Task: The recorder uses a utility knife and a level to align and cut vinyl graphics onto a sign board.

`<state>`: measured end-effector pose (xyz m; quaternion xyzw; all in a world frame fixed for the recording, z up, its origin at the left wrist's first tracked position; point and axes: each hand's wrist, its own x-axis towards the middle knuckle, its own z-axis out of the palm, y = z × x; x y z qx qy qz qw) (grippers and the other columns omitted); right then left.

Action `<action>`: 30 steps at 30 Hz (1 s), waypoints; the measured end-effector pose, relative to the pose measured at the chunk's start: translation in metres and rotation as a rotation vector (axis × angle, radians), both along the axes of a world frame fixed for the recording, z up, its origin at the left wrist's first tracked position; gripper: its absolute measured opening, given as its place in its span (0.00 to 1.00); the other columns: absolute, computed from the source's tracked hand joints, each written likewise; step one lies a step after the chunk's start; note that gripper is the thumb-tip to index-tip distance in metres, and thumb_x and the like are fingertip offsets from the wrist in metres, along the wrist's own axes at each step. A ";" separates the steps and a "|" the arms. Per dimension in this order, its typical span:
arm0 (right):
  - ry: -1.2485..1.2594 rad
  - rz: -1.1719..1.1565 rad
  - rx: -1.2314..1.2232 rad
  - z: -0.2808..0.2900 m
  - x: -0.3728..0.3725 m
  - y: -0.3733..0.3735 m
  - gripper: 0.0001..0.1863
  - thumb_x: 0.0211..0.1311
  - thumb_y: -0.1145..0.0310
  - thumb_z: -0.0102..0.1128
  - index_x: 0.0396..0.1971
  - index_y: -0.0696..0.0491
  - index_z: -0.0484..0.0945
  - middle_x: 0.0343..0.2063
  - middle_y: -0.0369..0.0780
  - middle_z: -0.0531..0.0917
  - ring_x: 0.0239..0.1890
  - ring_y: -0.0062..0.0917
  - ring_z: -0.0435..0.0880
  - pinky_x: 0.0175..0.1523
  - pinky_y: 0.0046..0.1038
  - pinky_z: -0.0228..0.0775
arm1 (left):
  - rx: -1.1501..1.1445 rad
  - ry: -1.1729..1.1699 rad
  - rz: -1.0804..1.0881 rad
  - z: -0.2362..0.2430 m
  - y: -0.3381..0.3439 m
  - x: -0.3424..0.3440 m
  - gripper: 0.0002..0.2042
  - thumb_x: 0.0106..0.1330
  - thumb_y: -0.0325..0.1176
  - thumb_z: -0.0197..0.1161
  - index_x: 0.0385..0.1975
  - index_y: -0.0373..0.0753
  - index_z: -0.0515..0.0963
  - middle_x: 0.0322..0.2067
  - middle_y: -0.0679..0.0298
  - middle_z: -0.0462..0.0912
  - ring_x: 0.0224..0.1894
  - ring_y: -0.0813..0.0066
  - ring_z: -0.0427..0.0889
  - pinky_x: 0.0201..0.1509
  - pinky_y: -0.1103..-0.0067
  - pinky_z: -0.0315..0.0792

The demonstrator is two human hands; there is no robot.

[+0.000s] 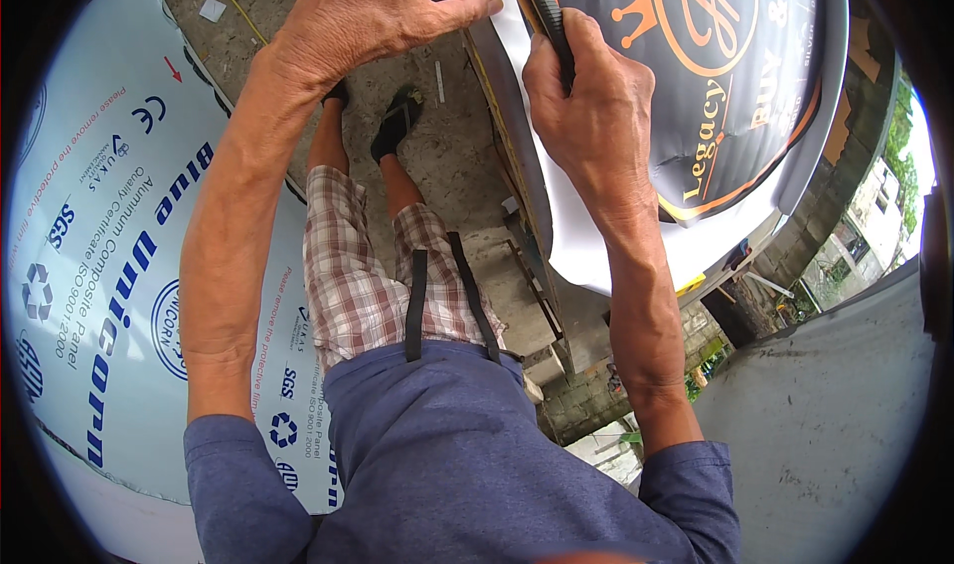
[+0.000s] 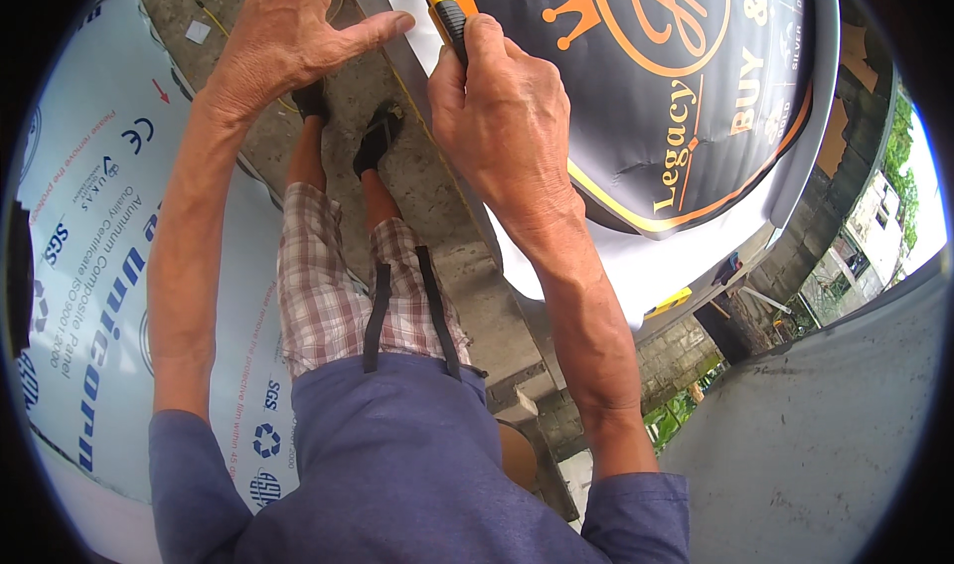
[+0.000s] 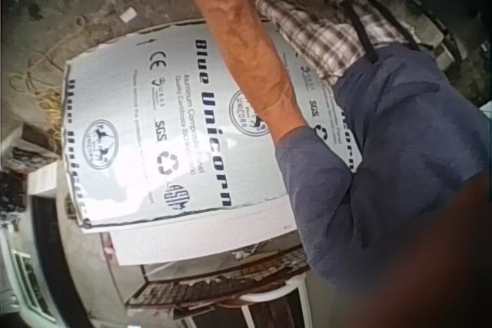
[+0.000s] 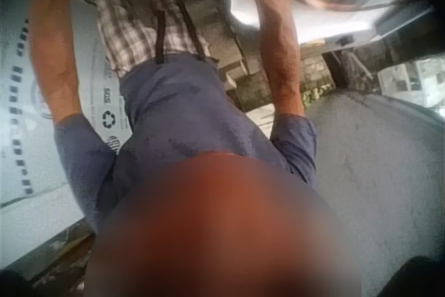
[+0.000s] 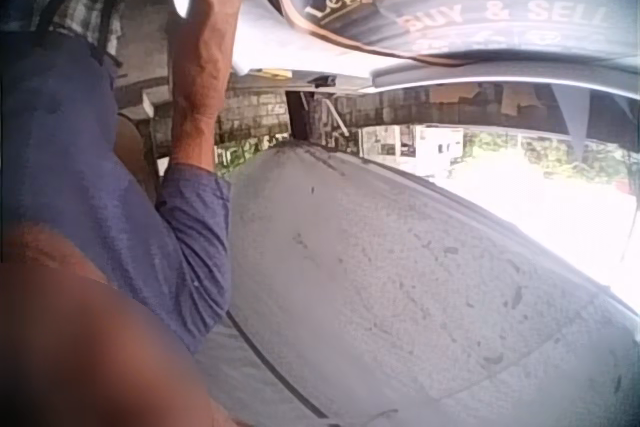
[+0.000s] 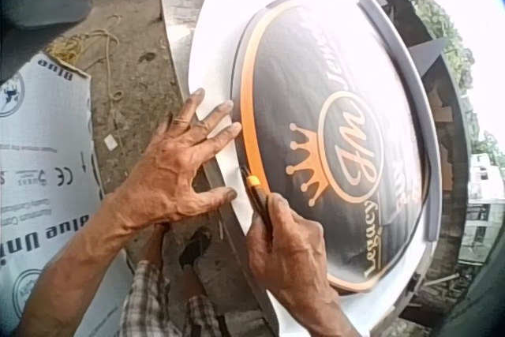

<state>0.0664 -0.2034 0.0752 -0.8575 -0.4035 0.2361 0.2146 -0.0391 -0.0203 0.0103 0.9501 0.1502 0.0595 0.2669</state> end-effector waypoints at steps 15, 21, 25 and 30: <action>0.038 -0.035 0.044 -0.005 -0.001 -0.004 0.08 0.65 0.74 0.59 0.30 0.60 0.71 0.22 0.50 0.81 0.21 0.47 0.82 0.29 0.43 0.72 | -0.018 -0.009 0.000 -0.001 0.000 -0.001 0.41 0.57 0.55 0.71 0.70 0.40 0.71 0.76 0.59 0.59 0.81 0.50 0.41 0.78 0.41 0.44; 0.036 0.011 -0.061 0.007 0.008 0.004 0.09 0.65 0.73 0.59 0.28 0.60 0.70 0.20 0.50 0.80 0.22 0.48 0.82 0.31 0.44 0.72 | -0.033 -0.025 0.002 -0.002 0.002 -0.001 0.41 0.57 0.54 0.72 0.70 0.40 0.70 0.76 0.59 0.60 0.81 0.50 0.41 0.80 0.44 0.43; 0.022 -0.006 -0.024 0.002 0.001 0.001 0.08 0.65 0.74 0.59 0.30 0.60 0.71 0.22 0.51 0.81 0.23 0.48 0.83 0.30 0.45 0.73 | 0.014 -0.019 -0.002 -0.002 0.001 -0.001 0.41 0.57 0.54 0.71 0.70 0.40 0.71 0.76 0.58 0.61 0.81 0.49 0.42 0.80 0.45 0.44; 0.006 0.000 0.012 -0.002 -0.003 -0.003 0.07 0.65 0.74 0.59 0.32 0.60 0.71 0.23 0.50 0.82 0.23 0.48 0.83 0.30 0.45 0.73 | -0.031 -0.023 0.003 0.000 0.001 -0.002 0.41 0.57 0.54 0.71 0.70 0.40 0.71 0.76 0.58 0.61 0.81 0.49 0.42 0.80 0.45 0.44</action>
